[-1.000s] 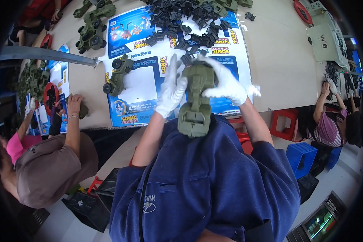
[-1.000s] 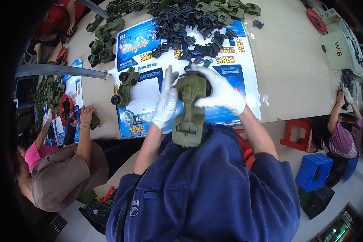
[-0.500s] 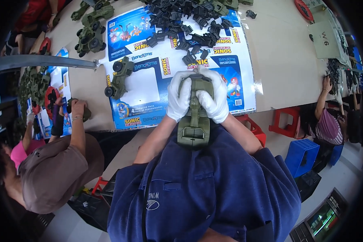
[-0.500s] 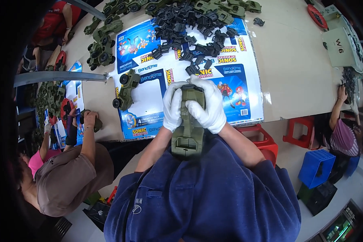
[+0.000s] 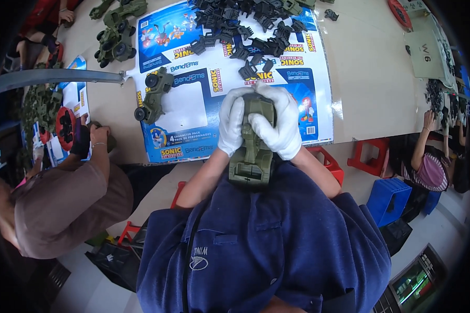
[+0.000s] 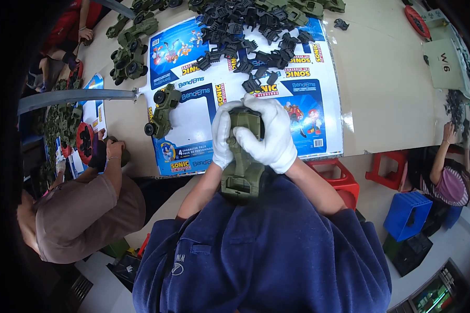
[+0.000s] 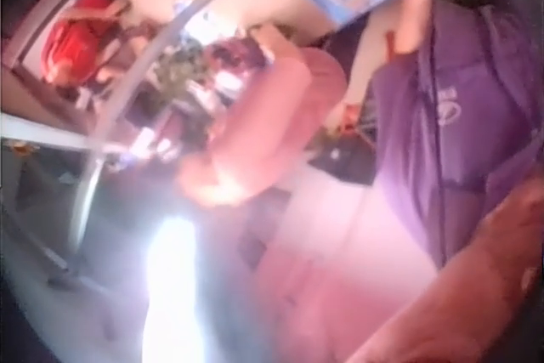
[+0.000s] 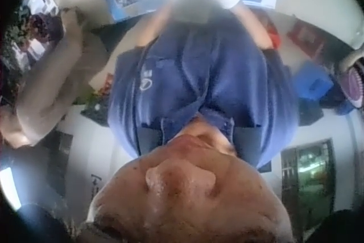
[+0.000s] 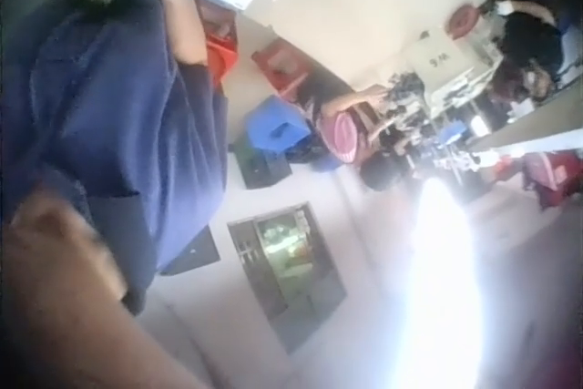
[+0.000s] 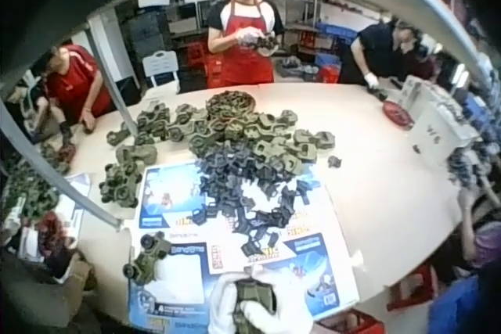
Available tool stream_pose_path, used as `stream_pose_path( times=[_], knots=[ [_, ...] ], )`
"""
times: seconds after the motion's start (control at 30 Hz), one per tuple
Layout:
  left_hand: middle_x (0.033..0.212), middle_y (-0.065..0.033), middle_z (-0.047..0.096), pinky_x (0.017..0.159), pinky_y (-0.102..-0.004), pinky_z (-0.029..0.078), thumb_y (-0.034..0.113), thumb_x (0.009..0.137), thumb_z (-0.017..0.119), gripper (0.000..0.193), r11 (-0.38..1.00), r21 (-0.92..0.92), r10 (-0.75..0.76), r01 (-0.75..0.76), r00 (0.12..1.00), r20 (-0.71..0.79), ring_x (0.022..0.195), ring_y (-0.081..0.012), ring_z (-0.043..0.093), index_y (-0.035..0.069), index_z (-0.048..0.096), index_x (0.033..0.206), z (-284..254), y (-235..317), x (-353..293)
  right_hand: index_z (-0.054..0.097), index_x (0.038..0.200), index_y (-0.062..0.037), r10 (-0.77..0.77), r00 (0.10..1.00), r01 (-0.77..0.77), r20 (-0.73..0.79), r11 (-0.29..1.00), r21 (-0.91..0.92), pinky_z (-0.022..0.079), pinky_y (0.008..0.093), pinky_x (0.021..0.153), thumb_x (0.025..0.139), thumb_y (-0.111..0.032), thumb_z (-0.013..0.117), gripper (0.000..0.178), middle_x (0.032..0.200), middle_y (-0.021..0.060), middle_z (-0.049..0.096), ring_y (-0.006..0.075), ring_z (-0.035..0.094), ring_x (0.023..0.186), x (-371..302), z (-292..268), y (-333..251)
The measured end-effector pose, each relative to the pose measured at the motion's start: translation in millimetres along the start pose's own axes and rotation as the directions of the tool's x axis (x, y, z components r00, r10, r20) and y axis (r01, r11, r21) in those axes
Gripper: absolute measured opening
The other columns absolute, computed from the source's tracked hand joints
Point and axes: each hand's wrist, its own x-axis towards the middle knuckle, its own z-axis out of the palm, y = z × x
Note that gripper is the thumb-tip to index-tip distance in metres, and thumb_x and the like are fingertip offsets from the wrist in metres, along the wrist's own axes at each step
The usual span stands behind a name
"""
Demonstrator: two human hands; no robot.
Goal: The person assembles plastic toy tanks by hand from plastic components on a production line.
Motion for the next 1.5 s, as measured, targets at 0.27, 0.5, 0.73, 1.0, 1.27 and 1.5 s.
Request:
stream_pose_path(
  times=[0.27,0.5,0.73,1.0,1.27,1.5],
  knots=[
    [0.099,-0.0135,0.066,0.086,-0.0330,0.046,0.030,0.100,0.052,0.030,0.975,0.090,-0.196,0.203,0.977,-0.081,0.095,-0.0231,0.062,0.003,0.065,0.104,6,-28,9,0.058,0.121,0.0037,0.519,0.853,-0.515,0.061,0.815,0.265,0.049,0.0352,0.092,0.085,-0.021,0.069,0.045,0.112,0.0168,0.066,0.0249,0.064,0.101,-20,12,20],
    [0.106,-0.0131,0.065,0.093,-0.0406,0.047,0.028,0.086,0.071,0.026,0.291,0.955,0.261,0.061,0.955,-0.140,0.104,-0.0316,0.060,0.011,0.065,0.105,-90,-52,30,0.057,0.123,0.0042,0.567,0.565,-0.729,-0.599,0.683,-0.041,0.046,0.0371,0.099,0.089,-0.037,0.071,0.055,0.119,0.0201,0.062,0.0252,0.059,0.112,-52,-96,168],
    [0.134,-0.0112,0.057,0.100,-0.0473,0.039,0.062,0.069,0.072,0.098,-0.274,0.819,-0.236,0.504,0.790,-0.565,0.120,-0.0266,0.058,0.012,0.037,0.146,-211,-19,51,0.062,0.119,-0.0026,0.351,0.799,-0.564,-0.489,0.719,-0.406,0.046,0.0404,0.101,0.082,-0.017,0.074,0.042,0.121,0.0187,0.064,0.0330,0.061,0.112,-23,-64,148],
    [0.114,-0.0164,0.067,0.088,-0.0387,0.053,0.044,0.071,0.078,0.083,0.418,0.710,-0.397,0.568,0.816,-0.420,0.103,-0.0319,0.067,0.004,0.047,0.137,-168,-43,20,0.071,0.107,-0.0066,0.224,0.972,-0.112,0.071,0.709,-0.697,0.050,0.0377,0.095,0.082,-0.011,0.061,0.028,0.118,0.0135,0.067,0.0304,0.066,0.104,23,37,175],
    [0.100,-0.0141,0.069,0.066,-0.0335,0.058,0.052,0.090,0.066,0.061,0.492,-0.126,-0.841,0.861,0.434,-0.322,0.080,-0.0243,0.070,0.000,0.058,0.121,-121,-38,-42,0.072,0.107,-0.0085,0.297,0.951,-0.157,0.092,0.716,-0.680,0.051,0.0360,0.092,0.081,-0.011,0.065,0.027,0.122,0.0129,0.066,0.0288,0.066,0.103,1,9,182],
    [0.135,-0.0057,0.051,0.110,-0.0477,0.030,0.030,0.068,0.081,0.071,-0.021,0.975,-0.217,-0.221,0.953,0.211,0.131,-0.0254,0.040,0.014,0.055,0.132,-106,-6,-1,0.069,0.112,-0.0094,0.233,0.956,-0.034,0.180,0.695,-0.718,0.050,0.0391,0.092,0.080,-0.016,0.066,0.033,0.123,0.0123,0.065,0.0299,0.064,0.108,20,22,159]
  ],
)
